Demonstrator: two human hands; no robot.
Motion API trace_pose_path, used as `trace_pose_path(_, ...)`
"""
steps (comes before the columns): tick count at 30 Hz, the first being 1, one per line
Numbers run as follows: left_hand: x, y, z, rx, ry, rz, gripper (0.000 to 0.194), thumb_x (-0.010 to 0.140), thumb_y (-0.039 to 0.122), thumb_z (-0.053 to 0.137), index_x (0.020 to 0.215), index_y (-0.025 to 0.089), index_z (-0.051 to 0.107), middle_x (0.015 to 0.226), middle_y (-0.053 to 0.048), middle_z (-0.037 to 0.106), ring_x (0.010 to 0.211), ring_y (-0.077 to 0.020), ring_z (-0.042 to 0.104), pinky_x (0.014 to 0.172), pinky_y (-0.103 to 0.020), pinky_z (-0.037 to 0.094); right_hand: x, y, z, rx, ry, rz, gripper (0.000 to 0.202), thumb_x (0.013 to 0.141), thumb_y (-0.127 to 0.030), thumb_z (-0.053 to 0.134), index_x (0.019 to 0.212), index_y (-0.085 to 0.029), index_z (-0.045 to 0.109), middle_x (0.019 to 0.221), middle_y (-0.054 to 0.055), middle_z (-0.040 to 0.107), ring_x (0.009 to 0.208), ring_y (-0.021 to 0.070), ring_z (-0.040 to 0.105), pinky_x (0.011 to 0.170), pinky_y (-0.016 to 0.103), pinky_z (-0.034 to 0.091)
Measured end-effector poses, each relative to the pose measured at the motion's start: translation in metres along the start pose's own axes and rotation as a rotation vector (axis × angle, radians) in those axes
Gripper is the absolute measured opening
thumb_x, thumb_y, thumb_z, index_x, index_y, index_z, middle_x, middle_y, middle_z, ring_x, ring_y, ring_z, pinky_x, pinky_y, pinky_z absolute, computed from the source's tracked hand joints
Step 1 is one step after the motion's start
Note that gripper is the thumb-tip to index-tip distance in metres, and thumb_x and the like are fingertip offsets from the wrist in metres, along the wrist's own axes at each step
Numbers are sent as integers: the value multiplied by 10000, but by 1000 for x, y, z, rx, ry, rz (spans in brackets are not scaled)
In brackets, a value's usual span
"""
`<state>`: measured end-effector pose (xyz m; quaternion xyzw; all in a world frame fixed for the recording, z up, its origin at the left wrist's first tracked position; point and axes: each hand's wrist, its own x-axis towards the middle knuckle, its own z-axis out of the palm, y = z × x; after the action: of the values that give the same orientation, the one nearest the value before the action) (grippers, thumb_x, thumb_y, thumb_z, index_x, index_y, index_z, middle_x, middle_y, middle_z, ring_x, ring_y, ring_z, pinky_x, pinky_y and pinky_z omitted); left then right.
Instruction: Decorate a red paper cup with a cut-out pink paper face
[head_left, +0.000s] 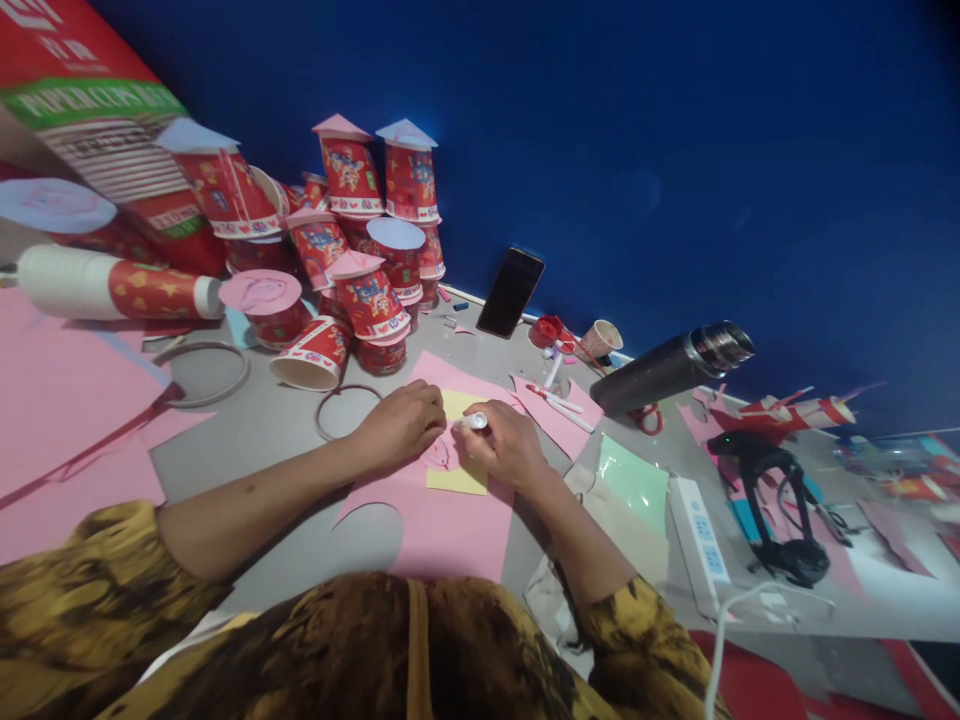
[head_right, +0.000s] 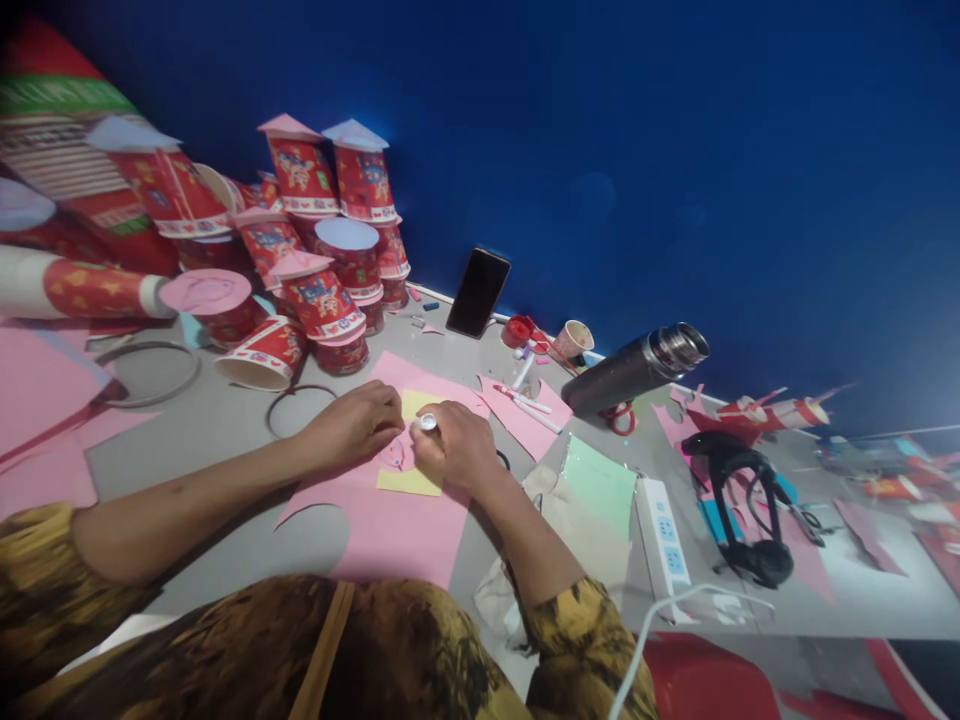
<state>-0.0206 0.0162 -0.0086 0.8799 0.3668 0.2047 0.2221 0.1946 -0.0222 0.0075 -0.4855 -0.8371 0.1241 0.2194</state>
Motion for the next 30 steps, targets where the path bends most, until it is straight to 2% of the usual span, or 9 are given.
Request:
trace_pose_path(4, 0, 0, 0, -13, 0, -5, 227, 900, 108, 589, 755, 192, 742, 884, -73, 676, 909, -238, 590, 812, -362, 472, 1, -5, 2, -89, -104, -4, 105, 962, -234, 581, 980, -232, 685, 911, 58, 746, 870, 224, 648, 759, 309, 441)
trace_pose_path(7, 0, 0, 0, -11, -3, -3, 237, 901, 113, 593, 720, 189, 726, 876, -79, 671, 910, -244, 584, 809, -369, 461, 2, -5, 1, -174, -112, 21, 96, 919, -208, 609, 968, -221, 691, 890, 75, 741, 848, 236, 643, 728, 317, 428)
trace_pose_path(15, 0, 1, 0, 1, -6, -7, 242, 901, 116, 599, 695, 186, 703, 880, -80, 669, 896, -236, 586, 795, -358, 455, -5, 2, -8, -68, 81, 69, 159, 997, -312, 579, 1040, -202, 685, 980, 92, 759, 920, 253, 666, 810, 339, 466)
trace_pose_path(17, 0, 1, 0, -1, -6, -8, 235, 899, 112, 595, 708, 186, 709, 884, -79, 672, 902, -235, 588, 807, -357, 461, -5, -3, -5, -55, 58, 51, 151, 998, -301, 577, 1035, -207, 688, 974, 86, 761, 912, 245, 664, 805, 330, 465)
trace_pose_path(20, 0, 2, -1, -5, -3, -12, 227, 889, 100, 587, 728, 190, 720, 887, -78, 674, 904, -235, 587, 809, -358, 466, -3, -9, 1, -82, -44, 1, 133, 983, -245, 564, 1007, -227, 694, 929, 65, 757, 874, 229, 655, 782, 315, 456)
trace_pose_path(23, 0, 2, -1, -4, -1, -12, 230, 886, 101, 585, 723, 190, 722, 884, -80, 671, 903, -240, 581, 799, -364, 461, -2, -6, 3, -171, -87, 21, 148, 936, -203, 580, 1013, -224, 705, 899, 71, 753, 853, 238, 654, 756, 320, 449)
trace_pose_path(25, 0, 2, -1, -1, -1, -8, 247, 892, 109, 585, 697, 189, 713, 875, -81, 666, 897, -243, 576, 793, -371, 452, -1, 0, 0, -190, -21, 79, 180, 918, -196, 588, 1050, -209, 709, 944, 92, 766, 893, 255, 666, 772, 332, 459)
trace_pose_path(28, 0, 1, 0, 3, -2, -3, 270, 895, 115, 590, 662, 193, 701, 858, -77, 658, 878, -242, 571, 779, -373, 441, -3, 6, -7, -82, 125, 154, 191, 967, -234, 555, 1086, -215, 704, 1052, 93, 776, 956, 250, 683, 835, 338, 483)
trace_pose_path(30, 0, 1, 0, 1, 0, -1, 263, 895, 116, 597, 669, 195, 706, 857, -75, 659, 881, -243, 573, 785, -373, 442, -4, 5, -7, 10, 139, 143, 182, 1000, -289, 552, 1081, -226, 703, 1067, 82, 775, 957, 236, 687, 852, 330, 492)
